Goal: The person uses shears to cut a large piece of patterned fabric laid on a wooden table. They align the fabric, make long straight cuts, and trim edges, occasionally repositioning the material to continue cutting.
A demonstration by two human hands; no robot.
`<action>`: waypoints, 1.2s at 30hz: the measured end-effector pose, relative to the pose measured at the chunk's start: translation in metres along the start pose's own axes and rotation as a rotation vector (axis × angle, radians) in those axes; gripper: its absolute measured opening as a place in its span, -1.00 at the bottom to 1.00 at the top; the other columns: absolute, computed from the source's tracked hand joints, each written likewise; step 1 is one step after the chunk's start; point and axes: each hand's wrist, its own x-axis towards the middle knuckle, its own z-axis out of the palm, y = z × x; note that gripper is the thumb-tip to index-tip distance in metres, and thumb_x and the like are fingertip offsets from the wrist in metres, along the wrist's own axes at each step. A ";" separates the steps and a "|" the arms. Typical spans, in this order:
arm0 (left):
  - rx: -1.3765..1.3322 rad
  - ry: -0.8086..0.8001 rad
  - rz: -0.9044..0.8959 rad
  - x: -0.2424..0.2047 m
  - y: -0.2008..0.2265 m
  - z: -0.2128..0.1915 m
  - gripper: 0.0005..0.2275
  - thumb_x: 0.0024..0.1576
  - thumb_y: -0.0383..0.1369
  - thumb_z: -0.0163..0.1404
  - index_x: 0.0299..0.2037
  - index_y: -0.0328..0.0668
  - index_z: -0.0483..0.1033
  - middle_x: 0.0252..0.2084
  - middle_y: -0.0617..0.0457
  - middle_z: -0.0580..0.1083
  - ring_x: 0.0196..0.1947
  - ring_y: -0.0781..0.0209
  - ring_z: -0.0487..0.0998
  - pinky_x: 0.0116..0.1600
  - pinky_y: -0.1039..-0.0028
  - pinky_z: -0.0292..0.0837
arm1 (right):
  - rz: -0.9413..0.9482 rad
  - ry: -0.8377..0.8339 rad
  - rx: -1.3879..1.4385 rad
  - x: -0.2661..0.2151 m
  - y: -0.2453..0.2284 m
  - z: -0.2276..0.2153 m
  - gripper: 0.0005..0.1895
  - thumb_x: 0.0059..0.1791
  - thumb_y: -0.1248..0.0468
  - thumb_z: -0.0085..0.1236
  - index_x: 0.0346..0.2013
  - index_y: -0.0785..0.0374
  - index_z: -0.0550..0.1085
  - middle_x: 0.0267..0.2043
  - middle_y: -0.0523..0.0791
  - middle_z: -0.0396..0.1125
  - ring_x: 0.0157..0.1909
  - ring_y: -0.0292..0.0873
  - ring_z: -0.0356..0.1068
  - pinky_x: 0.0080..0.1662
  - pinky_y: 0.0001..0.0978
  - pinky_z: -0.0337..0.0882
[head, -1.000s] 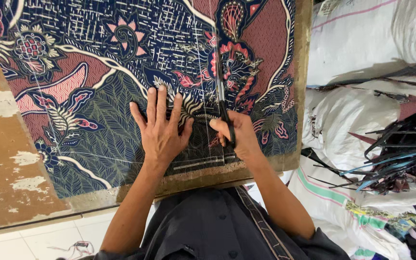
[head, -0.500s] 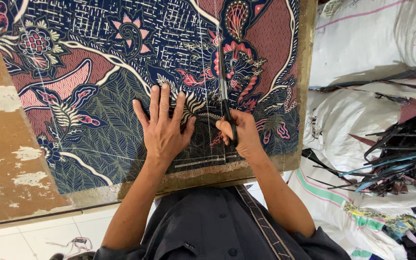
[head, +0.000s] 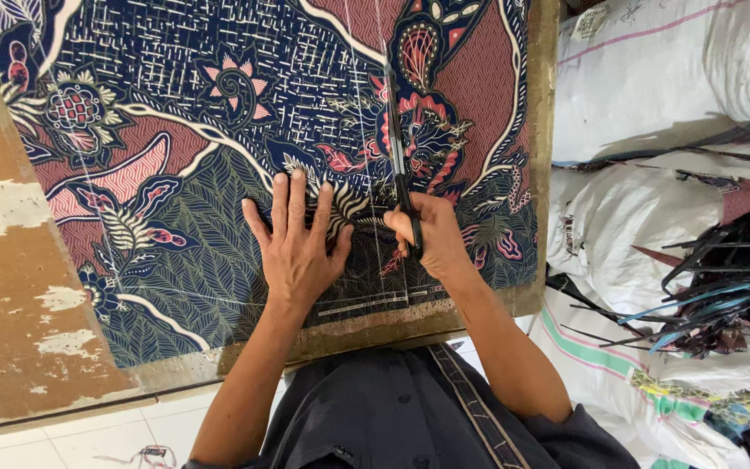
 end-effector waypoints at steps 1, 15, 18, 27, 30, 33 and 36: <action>-0.001 -0.004 0.000 -0.002 0.000 0.000 -0.47 0.23 -0.05 0.11 0.36 -0.05 0.41 0.50 -0.25 0.18 0.53 -0.22 0.09 0.48 -0.35 -0.28 | -0.006 -0.003 0.004 -0.002 0.002 0.000 -0.78 -0.09 0.24 0.28 -0.45 0.33 0.47 -0.64 -0.17 0.28 -0.66 -0.33 0.24 -0.57 -0.45 0.25; -0.015 -0.009 -0.019 0.003 0.001 -0.002 -0.49 0.21 -0.05 0.10 0.34 -0.04 0.43 0.50 -0.22 0.18 0.54 -0.18 0.07 0.47 -0.35 -0.27 | -0.028 -0.003 -0.012 0.026 -0.023 0.005 -0.73 -0.07 0.17 0.30 -0.46 0.31 0.49 -0.66 -0.19 0.27 -0.67 -0.33 0.23 -0.57 -0.47 0.23; -0.003 0.004 -0.007 0.001 0.001 -0.001 -0.49 0.22 -0.06 0.10 0.35 -0.04 0.43 0.50 -0.22 0.18 0.54 -0.18 0.07 0.48 -0.35 -0.27 | -0.027 -0.018 0.034 0.025 -0.017 0.004 -0.78 -0.10 0.21 0.28 -0.45 0.32 0.49 -0.65 -0.17 0.28 -0.67 -0.33 0.23 -0.58 -0.46 0.23; -0.006 -0.020 -0.016 0.002 0.001 -0.003 -0.48 0.19 -0.05 0.09 0.33 -0.05 0.43 0.48 -0.22 0.18 0.52 -0.19 0.07 0.46 -0.35 -0.27 | 0.007 0.016 -0.056 0.035 -0.044 0.008 -0.74 -0.10 0.18 0.29 -0.50 0.29 0.46 -0.65 -0.18 0.27 -0.68 -0.33 0.24 -0.61 -0.45 0.24; 0.005 -0.008 -0.007 0.005 0.001 -0.002 -0.48 0.21 -0.05 0.10 0.33 -0.06 0.43 0.48 -0.21 0.19 0.52 -0.17 0.08 0.48 -0.33 -0.27 | 0.011 0.017 -0.015 0.047 -0.049 0.009 -0.73 -0.08 0.18 0.30 -0.50 0.31 0.47 -0.63 -0.19 0.28 -0.67 -0.33 0.25 -0.58 -0.47 0.23; 0.015 -0.018 -0.012 0.006 0.002 -0.002 -0.48 0.20 -0.06 0.10 0.33 -0.06 0.43 0.47 -0.21 0.20 0.52 -0.18 0.08 0.47 -0.32 -0.26 | -0.048 -0.028 0.025 0.051 -0.047 0.008 -0.77 -0.08 0.21 0.26 -0.49 0.31 0.47 -0.64 -0.18 0.28 -0.68 -0.34 0.23 -0.59 -0.47 0.22; 0.016 -0.027 -0.017 0.005 0.001 -0.003 -0.48 0.18 -0.06 0.10 0.32 -0.05 0.43 0.47 -0.20 0.20 0.52 -0.17 0.08 0.47 -0.33 -0.25 | -0.049 -0.026 0.067 0.049 -0.042 0.008 -0.81 -0.10 0.25 0.24 -0.49 0.32 0.47 -0.66 -0.16 0.28 -0.70 -0.32 0.21 -0.60 -0.45 0.20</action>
